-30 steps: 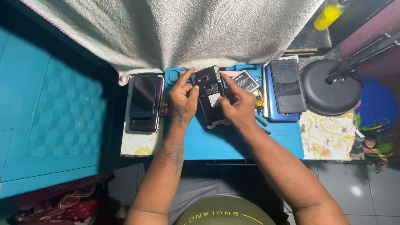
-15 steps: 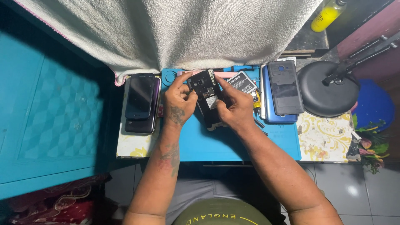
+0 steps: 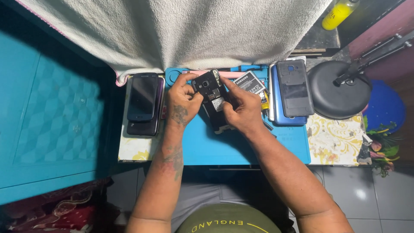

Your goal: Reassembling internal components of a smartphone, including the battery and mid-frame.

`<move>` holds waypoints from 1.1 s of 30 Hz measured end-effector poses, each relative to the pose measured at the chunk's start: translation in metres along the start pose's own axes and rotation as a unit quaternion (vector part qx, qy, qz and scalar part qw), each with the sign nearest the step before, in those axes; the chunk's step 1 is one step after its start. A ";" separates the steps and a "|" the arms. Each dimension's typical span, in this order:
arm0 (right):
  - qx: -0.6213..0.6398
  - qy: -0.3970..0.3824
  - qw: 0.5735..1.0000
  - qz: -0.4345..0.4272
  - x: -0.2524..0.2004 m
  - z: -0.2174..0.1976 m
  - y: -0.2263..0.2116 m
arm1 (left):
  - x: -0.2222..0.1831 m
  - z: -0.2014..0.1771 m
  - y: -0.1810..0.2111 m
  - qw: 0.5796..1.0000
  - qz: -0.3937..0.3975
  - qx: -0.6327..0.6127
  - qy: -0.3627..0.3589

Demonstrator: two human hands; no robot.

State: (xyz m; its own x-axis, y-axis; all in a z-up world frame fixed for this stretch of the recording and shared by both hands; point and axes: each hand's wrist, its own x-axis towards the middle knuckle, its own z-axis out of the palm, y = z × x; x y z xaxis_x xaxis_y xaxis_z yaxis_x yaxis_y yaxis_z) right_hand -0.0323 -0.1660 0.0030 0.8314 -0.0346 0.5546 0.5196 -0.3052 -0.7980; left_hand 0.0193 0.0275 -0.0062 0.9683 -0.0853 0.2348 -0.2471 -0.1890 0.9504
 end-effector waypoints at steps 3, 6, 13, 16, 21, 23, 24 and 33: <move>0.001 -0.002 1.000 -0.005 0.001 0.000 -0.001 | 0.001 0.000 -0.001 1.000 -0.010 -0.012 0.000; 0.004 -0.001 1.000 -0.003 0.001 0.000 -0.002 | 0.001 0.000 -0.002 1.000 -0.002 0.006 0.001; -0.001 -0.002 1.000 0.001 0.001 0.001 -0.003 | 0.002 -0.001 0.001 0.999 -0.007 0.033 0.001; -0.004 -0.004 1.000 0.002 0.001 0.001 -0.007 | 0.002 -0.001 0.002 0.998 -0.013 0.056 0.004; -0.009 -0.005 1.000 0.001 0.004 0.002 -0.007 | 0.002 0.001 0.003 0.998 -0.008 0.065 0.013; -0.012 -0.005 1.000 0.001 0.004 0.003 -0.008 | 0.002 0.001 0.005 0.997 -0.016 0.073 0.014; -0.016 -0.004 1.000 0.002 0.005 0.003 -0.009 | 0.002 0.002 0.006 0.996 -0.024 0.080 0.014; -0.013 -0.006 1.000 0.015 0.006 0.004 -0.021 | 0.004 0.003 0.016 0.988 -0.033 0.149 0.025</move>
State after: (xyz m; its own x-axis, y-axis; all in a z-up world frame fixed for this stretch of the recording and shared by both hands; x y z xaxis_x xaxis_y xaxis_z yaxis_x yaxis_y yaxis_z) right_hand -0.0369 -0.1558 0.0219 0.8491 -0.0335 0.5272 0.4889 -0.3282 -0.8083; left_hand 0.0189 0.0207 0.0095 0.9813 -0.0162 0.1916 -0.1763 -0.4734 0.8630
